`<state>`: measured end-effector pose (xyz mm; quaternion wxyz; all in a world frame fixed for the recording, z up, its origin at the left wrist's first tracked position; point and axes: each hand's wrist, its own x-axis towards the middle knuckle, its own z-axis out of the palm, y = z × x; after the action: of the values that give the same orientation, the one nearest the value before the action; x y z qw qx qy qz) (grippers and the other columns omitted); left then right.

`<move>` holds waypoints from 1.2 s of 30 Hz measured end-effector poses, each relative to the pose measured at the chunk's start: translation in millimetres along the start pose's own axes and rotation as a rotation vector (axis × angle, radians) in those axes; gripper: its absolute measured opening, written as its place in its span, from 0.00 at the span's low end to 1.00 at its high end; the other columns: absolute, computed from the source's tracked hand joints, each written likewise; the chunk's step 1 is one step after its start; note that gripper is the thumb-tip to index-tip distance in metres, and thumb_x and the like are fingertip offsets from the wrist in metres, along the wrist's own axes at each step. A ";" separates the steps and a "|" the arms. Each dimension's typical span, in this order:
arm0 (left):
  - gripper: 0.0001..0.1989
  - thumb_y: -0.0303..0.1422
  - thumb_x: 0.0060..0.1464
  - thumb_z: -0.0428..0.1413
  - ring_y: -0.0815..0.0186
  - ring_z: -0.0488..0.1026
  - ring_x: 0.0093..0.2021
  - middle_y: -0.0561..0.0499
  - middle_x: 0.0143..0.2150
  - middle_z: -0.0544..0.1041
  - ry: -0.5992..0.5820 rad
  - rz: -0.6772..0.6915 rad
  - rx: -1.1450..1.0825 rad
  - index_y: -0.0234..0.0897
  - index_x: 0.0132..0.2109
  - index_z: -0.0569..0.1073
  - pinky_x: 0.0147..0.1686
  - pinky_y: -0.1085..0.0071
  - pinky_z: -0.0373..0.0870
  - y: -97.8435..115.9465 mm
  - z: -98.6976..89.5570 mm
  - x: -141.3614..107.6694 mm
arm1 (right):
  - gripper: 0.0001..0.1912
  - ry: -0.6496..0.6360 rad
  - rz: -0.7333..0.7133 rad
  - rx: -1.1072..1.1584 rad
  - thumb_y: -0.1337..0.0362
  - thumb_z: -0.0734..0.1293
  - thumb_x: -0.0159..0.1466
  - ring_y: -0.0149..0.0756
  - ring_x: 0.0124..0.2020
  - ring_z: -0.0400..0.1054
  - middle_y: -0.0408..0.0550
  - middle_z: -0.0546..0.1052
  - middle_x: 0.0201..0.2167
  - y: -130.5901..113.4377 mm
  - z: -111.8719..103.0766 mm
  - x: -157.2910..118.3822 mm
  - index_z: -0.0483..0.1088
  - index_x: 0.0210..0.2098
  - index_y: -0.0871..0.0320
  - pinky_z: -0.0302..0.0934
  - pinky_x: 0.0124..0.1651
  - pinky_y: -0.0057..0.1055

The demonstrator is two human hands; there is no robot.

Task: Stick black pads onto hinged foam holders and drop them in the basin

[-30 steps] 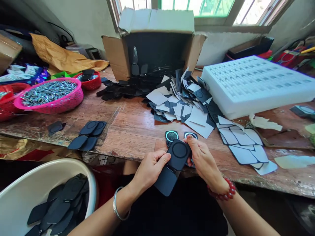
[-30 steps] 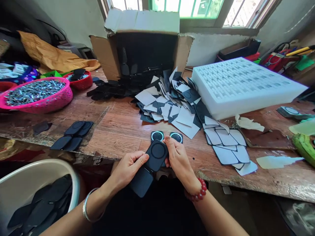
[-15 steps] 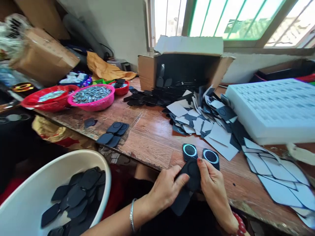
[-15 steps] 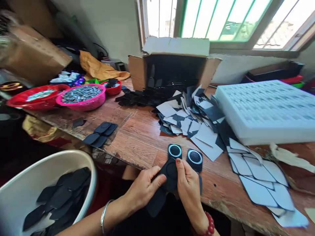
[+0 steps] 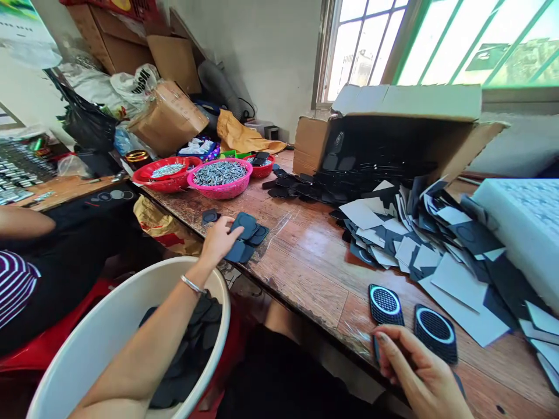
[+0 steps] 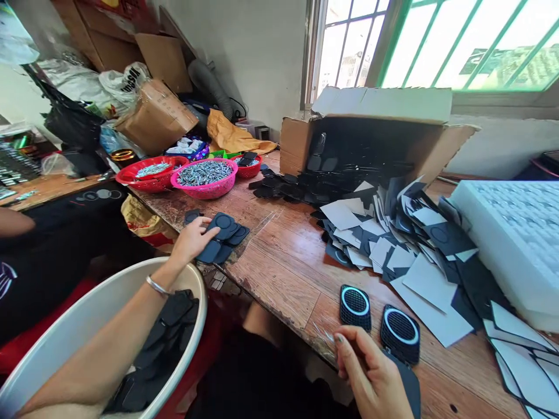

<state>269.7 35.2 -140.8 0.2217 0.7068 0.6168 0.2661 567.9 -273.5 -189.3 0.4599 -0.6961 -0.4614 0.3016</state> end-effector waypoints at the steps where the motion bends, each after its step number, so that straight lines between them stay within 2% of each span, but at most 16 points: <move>1: 0.21 0.42 0.54 0.57 0.58 0.77 0.39 0.46 0.35 0.80 0.008 -0.016 0.021 0.34 0.51 0.72 0.40 0.68 0.69 -9.1 -4.0 14.4 | 0.20 -0.019 -0.017 -0.015 0.45 0.64 0.64 0.35 0.20 0.68 0.44 0.72 0.20 1.1 3.2 -0.6 0.74 0.36 0.55 0.66 0.23 0.28; 4: 0.20 0.45 0.50 0.59 0.58 0.77 0.38 0.47 0.34 0.81 -0.031 -0.050 0.062 0.34 0.45 0.75 0.37 0.70 0.69 -29.3 -4.5 43.3 | 0.17 0.007 -0.060 -0.080 0.47 0.63 0.65 0.34 0.19 0.66 0.41 0.70 0.18 -1.8 13.7 -4.0 0.73 0.35 0.54 0.63 0.22 0.27; 7: 0.17 0.46 0.47 0.60 0.57 0.77 0.39 0.48 0.32 0.81 -0.091 -0.032 0.092 0.37 0.37 0.77 0.38 0.70 0.69 -37.5 0.0 56.5 | 0.15 0.049 -0.100 -0.149 0.50 0.62 0.67 0.33 0.20 0.66 0.40 0.70 0.19 -9.7 18.5 -9.8 0.73 0.35 0.53 0.62 0.24 0.26; 10: 0.12 0.43 0.46 0.60 0.53 0.77 0.41 0.48 0.31 0.80 -0.104 -0.007 0.134 0.39 0.34 0.76 0.41 0.67 0.69 -33.0 0.0 61.7 | 0.13 0.095 -0.138 -0.208 0.53 0.62 0.68 0.33 0.23 0.68 0.41 0.73 0.23 -15.7 13.8 -16.6 0.73 0.36 0.53 0.63 0.28 0.27; 13: 0.14 0.42 0.51 0.56 0.51 0.75 0.46 0.49 0.34 0.79 -0.072 0.064 0.162 0.38 0.39 0.76 0.47 0.63 0.68 -14.5 1.5 55.0 | 0.11 0.159 -0.152 -0.281 0.57 0.61 0.69 0.34 0.26 0.69 0.43 0.75 0.27 -15.6 1.5 -22.2 0.72 0.36 0.54 0.65 0.31 0.27; 16: 0.19 0.42 0.55 0.52 0.52 0.73 0.50 0.48 0.42 0.79 -0.077 0.276 0.128 0.35 0.47 0.75 0.53 0.60 0.66 18.0 15.7 25.2 | 0.10 0.222 -0.185 -0.396 0.58 0.62 0.69 0.36 0.31 0.72 0.45 0.77 0.31 -7.1 -12.9 -25.8 0.71 0.36 0.54 0.67 0.34 0.30; 18: 0.18 0.42 0.53 0.53 0.53 0.74 0.47 0.47 0.44 0.79 -0.152 0.381 0.067 0.36 0.44 0.77 0.52 0.61 0.67 44.8 33.8 -8.3 | 0.08 0.230 -0.257 -0.512 0.59 0.65 0.67 0.42 0.41 0.74 0.50 0.79 0.38 2.7 -19.7 -27.2 0.73 0.40 0.55 0.70 0.42 0.35; 19: 0.16 0.43 0.54 0.53 0.55 0.75 0.45 0.48 0.43 0.80 -0.221 0.425 0.046 0.39 0.41 0.78 0.50 0.63 0.68 58.5 44.7 -27.6 | 0.09 0.226 -0.304 -0.586 0.60 0.67 0.65 0.47 0.48 0.72 0.52 0.79 0.43 8.0 -21.5 -27.6 0.73 0.44 0.55 0.69 0.48 0.41; 21: 0.14 0.42 0.56 0.52 0.56 0.75 0.44 0.48 0.40 0.80 -0.434 0.537 -0.044 0.39 0.39 0.78 0.49 0.63 0.69 84.4 68.0 -67.5 | 0.19 0.218 -0.385 -0.742 0.63 0.71 0.61 0.55 0.59 0.65 0.56 0.76 0.53 17.1 -21.3 -27.9 0.72 0.52 0.55 0.63 0.58 0.53; 22: 0.13 0.40 0.58 0.52 0.57 0.75 0.44 0.48 0.40 0.81 -0.535 0.582 -0.073 0.40 0.39 0.78 0.49 0.62 0.69 95.8 79.5 -86.3 | 0.23 0.215 -0.407 -0.807 0.64 0.71 0.59 0.58 0.62 0.63 0.57 0.74 0.56 20.0 -19.4 -27.8 0.71 0.54 0.56 0.59 0.61 0.57; 24: 0.11 0.38 0.59 0.53 0.57 0.75 0.45 0.47 0.40 0.80 -0.644 0.628 -0.114 0.39 0.40 0.78 0.49 0.61 0.69 114.3 101.3 -118.9 | 0.24 0.215 -0.415 -0.875 0.68 0.71 0.58 0.58 0.63 0.62 0.58 0.73 0.58 21.6 -13.2 -27.7 0.72 0.55 0.55 0.56 0.62 0.61; 26: 0.10 0.35 0.59 0.54 0.56 0.74 0.47 0.46 0.42 0.79 -0.657 0.668 -0.145 0.38 0.42 0.78 0.50 0.60 0.70 126.2 120.6 -142.8 | 0.23 0.211 -0.403 -0.866 0.71 0.69 0.59 0.56 0.63 0.62 0.57 0.74 0.58 18.3 -5.0 -27.9 0.73 0.54 0.55 0.56 0.63 0.60; 28: 0.11 0.32 0.59 0.55 0.55 0.73 0.51 0.43 0.48 0.77 -0.607 0.694 -0.159 0.37 0.46 0.77 0.53 0.58 0.70 131.7 137.3 -158.5 | 0.23 0.207 -0.396 -0.834 0.73 0.68 0.59 0.54 0.64 0.62 0.57 0.73 0.58 12.8 3.5 -28.7 0.73 0.53 0.56 0.56 0.64 0.59; 32: 0.15 0.30 0.60 0.54 0.53 0.69 0.58 0.42 0.57 0.73 -0.471 0.727 -0.099 0.38 0.53 0.75 0.58 0.53 0.68 129.4 159.8 -171.0 | 0.25 0.178 -0.383 -0.774 0.69 0.71 0.59 0.55 0.65 0.61 0.58 0.73 0.58 3.1 11.6 -27.5 0.71 0.55 0.59 0.56 0.65 0.58; 34: 0.16 0.30 0.61 0.53 0.52 0.68 0.59 0.43 0.59 0.73 -0.439 0.766 -0.032 0.39 0.55 0.75 0.59 0.50 0.67 125.6 163.9 -171.0 | 0.20 0.156 -0.398 -0.712 0.65 0.72 0.59 0.53 0.61 0.65 0.57 0.76 0.54 -0.8 3.2 -20.6 0.74 0.51 0.59 0.61 0.62 0.53; 36: 0.18 0.30 0.61 0.54 0.51 0.67 0.60 0.44 0.60 0.73 -0.425 0.819 0.041 0.39 0.57 0.74 0.60 0.48 0.67 122.1 163.8 -168.8 | 0.11 0.160 -0.397 -0.659 0.63 0.70 0.63 0.48 0.54 0.71 0.55 0.78 0.49 -3.7 -17.3 -6.6 0.76 0.45 0.57 0.67 0.57 0.45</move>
<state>451.8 -146.6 -204.3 0.2059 0.9353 0.2328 0.1689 578.6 -285.3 -179.0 0.2957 -0.7251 -0.6218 -0.0126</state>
